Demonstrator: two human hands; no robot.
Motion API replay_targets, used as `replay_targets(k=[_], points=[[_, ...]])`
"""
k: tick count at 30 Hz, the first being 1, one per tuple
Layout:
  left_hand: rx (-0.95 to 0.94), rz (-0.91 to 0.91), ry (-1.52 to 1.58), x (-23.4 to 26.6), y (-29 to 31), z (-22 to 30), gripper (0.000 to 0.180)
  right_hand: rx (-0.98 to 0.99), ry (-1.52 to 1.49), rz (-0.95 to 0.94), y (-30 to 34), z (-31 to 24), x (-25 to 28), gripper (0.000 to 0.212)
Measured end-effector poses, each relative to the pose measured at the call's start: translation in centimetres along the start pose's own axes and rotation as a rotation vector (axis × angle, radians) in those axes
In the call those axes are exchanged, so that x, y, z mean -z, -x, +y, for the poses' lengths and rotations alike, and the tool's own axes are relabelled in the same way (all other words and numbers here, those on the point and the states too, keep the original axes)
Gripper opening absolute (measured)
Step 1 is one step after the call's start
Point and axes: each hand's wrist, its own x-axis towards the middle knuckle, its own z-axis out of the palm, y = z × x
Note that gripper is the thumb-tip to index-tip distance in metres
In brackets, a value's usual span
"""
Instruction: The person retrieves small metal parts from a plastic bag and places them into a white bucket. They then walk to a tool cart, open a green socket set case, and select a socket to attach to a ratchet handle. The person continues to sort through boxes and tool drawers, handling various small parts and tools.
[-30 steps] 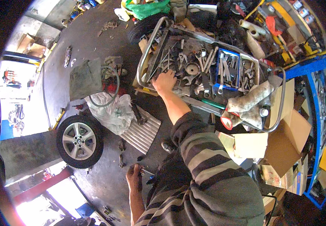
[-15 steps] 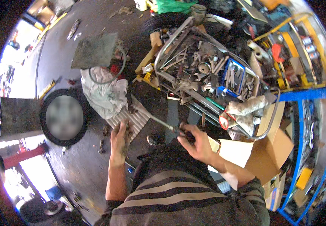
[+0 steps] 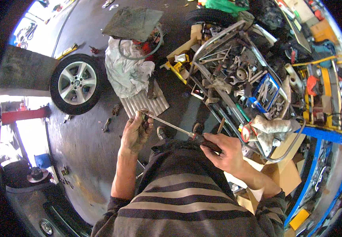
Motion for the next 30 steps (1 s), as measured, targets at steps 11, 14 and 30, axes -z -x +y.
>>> replay_targets(k=[11,14,30], points=[[-0.039,0.149,-0.013,0.2,1.2,-0.1,0.031,0.113,0.093,-0.061,-0.9,-0.5,0.6,0.040],[-0.072,0.151,-0.086,-0.1,1.3,0.3,0.030,0.208,0.222,-0.029,-1.2,-0.7,0.8,0.043],[-0.222,0.065,-0.638,0.7,2.2,2.6,0.037,-0.262,-0.652,-0.098,0.0,-0.5,-0.6,0.036]])
